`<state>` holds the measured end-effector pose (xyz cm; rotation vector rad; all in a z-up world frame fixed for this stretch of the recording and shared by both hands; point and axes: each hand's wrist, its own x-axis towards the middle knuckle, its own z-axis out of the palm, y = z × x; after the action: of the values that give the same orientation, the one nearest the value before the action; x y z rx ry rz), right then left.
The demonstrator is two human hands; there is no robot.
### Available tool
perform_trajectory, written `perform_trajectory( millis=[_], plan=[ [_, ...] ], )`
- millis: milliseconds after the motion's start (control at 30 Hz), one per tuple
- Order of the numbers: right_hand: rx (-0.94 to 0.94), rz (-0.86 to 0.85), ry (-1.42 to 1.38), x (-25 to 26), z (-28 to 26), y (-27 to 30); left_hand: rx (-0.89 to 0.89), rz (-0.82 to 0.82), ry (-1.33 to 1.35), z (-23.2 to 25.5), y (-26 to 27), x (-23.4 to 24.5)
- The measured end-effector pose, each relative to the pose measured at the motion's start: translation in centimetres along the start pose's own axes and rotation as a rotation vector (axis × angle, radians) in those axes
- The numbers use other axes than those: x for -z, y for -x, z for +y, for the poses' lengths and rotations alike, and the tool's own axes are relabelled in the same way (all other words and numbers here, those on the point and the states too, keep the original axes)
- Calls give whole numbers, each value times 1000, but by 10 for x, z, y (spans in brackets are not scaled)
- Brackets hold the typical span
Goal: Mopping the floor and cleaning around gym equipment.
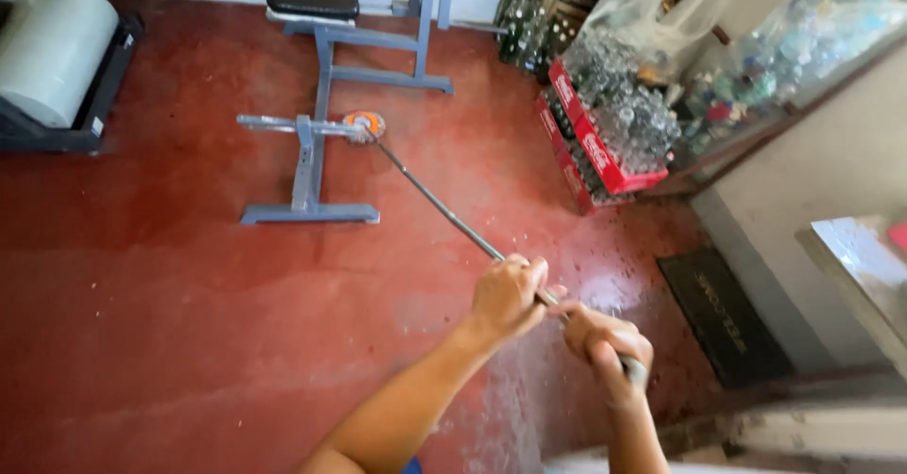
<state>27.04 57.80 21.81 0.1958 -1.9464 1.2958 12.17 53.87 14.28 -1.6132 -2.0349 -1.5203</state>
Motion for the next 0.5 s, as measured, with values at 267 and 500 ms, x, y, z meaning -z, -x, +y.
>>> perform_trajectory(
  millis=[267,500],
  plan=[
    [-81,103,48,44,64,-77,-33,-4,-208,-74,-90,-101],
    [-256,85,203,66,172,-100,-83,-20,-202,-168,-139,-119]
  ],
)
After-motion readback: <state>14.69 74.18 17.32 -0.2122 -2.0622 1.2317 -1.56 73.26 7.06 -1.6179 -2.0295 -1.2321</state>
